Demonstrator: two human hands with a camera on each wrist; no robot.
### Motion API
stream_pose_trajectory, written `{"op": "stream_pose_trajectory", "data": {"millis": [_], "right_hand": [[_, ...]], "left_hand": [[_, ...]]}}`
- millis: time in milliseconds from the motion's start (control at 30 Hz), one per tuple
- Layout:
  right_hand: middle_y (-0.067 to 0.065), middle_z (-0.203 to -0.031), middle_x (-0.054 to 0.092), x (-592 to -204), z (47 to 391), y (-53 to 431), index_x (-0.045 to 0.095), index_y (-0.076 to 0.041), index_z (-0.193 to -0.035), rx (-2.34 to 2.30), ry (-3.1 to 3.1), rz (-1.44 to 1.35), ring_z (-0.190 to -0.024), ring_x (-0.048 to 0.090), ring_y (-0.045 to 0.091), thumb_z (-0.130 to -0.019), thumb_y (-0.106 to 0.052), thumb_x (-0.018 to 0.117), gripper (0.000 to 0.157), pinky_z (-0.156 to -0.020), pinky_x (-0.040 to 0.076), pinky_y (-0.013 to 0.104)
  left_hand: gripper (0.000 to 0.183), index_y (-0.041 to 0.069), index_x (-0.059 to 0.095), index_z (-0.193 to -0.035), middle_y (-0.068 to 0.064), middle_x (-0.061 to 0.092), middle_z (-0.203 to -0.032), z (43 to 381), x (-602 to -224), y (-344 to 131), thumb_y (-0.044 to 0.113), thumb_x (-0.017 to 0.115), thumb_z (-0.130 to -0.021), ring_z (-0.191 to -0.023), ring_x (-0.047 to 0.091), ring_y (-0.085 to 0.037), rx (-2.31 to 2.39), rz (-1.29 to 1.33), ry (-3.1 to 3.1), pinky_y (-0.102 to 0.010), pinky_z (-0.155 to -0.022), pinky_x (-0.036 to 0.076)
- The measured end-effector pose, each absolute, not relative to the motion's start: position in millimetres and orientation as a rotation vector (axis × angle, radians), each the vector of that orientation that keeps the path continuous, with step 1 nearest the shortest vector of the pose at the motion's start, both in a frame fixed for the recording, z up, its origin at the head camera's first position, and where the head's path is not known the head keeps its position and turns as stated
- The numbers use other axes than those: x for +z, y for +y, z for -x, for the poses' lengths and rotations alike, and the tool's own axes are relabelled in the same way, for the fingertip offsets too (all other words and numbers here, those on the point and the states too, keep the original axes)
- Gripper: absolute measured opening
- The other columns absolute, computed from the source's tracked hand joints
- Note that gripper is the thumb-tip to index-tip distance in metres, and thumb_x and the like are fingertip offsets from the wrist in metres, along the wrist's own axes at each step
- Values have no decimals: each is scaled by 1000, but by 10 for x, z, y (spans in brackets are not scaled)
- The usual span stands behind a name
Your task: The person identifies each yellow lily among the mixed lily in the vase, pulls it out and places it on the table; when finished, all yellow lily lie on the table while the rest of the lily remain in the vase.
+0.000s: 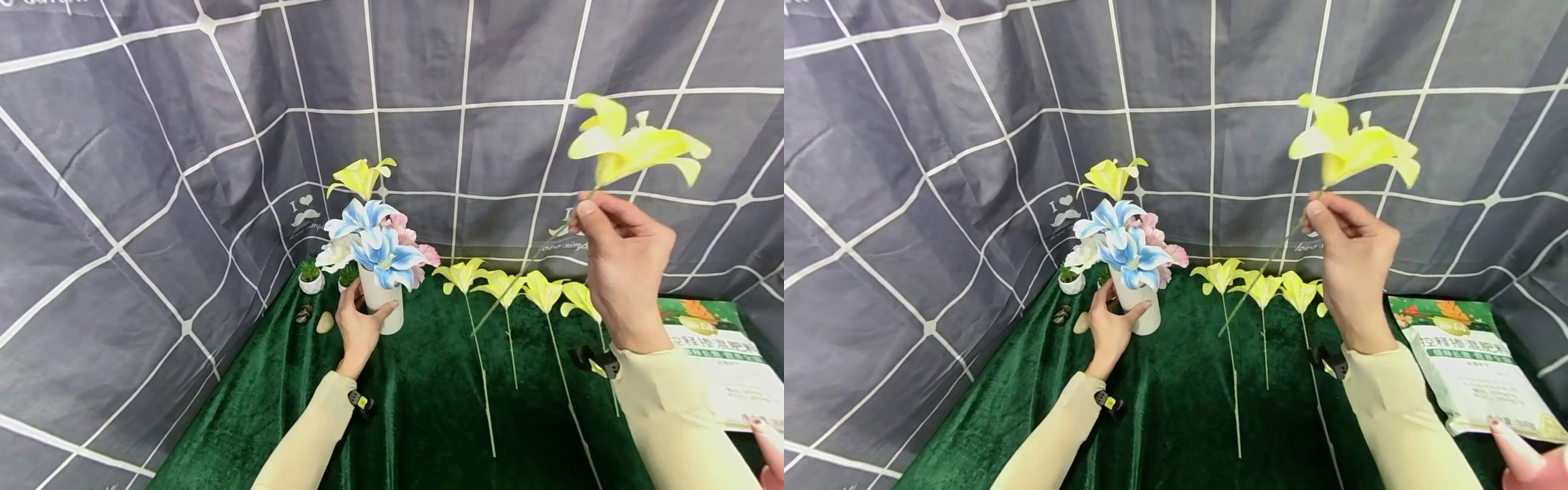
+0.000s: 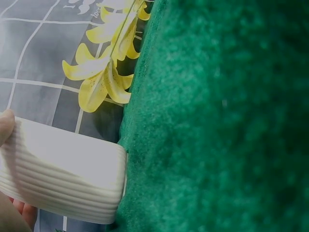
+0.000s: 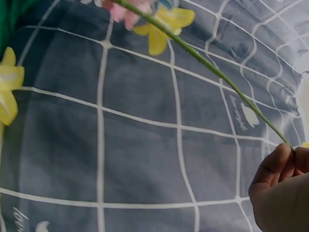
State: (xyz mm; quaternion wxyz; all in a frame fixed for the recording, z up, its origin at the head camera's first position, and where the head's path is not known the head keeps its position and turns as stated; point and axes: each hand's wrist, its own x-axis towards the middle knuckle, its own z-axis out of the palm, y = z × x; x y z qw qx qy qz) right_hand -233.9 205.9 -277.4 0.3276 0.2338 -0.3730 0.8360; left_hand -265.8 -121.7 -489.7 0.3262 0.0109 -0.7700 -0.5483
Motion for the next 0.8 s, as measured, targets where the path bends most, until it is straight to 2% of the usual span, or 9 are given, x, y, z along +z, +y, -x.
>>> {"op": "stream_pose_trajectory", "data": {"millis": [100,233,333,433,600,800], "right_hand": [[19,-86,77,-2906,2349,1999,69,23,-96,2212,-1106,-540,-60,67,21,-84,20,65,12,-62,58,25],[5,-74,76,-3117,2405,1870,76,10,-93,2160,-1408,-345,-59,66,13,-86,8,72,8,-61,56,21],[-2,-69,74,-3306,2461,1769,77,5,-97,2154,-1662,-212,-61,65,9,-88,-4,76,12,-62,56,18],[-8,-71,73,-3505,2520,1673,77,1,-104,2150,-1902,-120,-65,65,6,-90,-13,76,19,-65,57,18],[-9,-76,71,-3820,2633,1484,74,1,-110,2055,-2207,-61,-68,65,5,-94,-18,72,25,-68,59,20],[-6,-70,68,-4122,2761,1239,74,7,-108,2048,-2363,-31,-62,61,4,-93,-9,69,22,-66,56,19]], "left_hand": [[78,21,59,-139,-10,63,-119,2661,-4898,-1213,35,93,-70,-108,66,-30,-1432,-24,-2012,-45,-96,58],[78,22,59,-139,-9,63,-118,2671,-4903,-1214,37,93,-70,-108,66,-31,-1433,-25,-2013,-45,-96,58],[78,22,58,-139,-9,62,-118,2677,-4905,-1217,39,92,-71,-108,66,-31,-1439,-24,-2014,-46,-96,58],[78,22,58,-139,-9,62,-118,2678,-4907,-1218,38,92,-71,-108,66,-31,-1442,-23,-2012,-46,-96,58],[79,21,58,-139,-10,63,-119,2672,-4914,-1216,36,93,-70,-108,66,-31,-1441,-29,-2008,-47,-96,58],[79,20,58,-139,-10,62,-120,2668,-4912,-1213,35,93,-70,-110,66,-31,-1439,-34,-2015,-46,-98,57]]}}
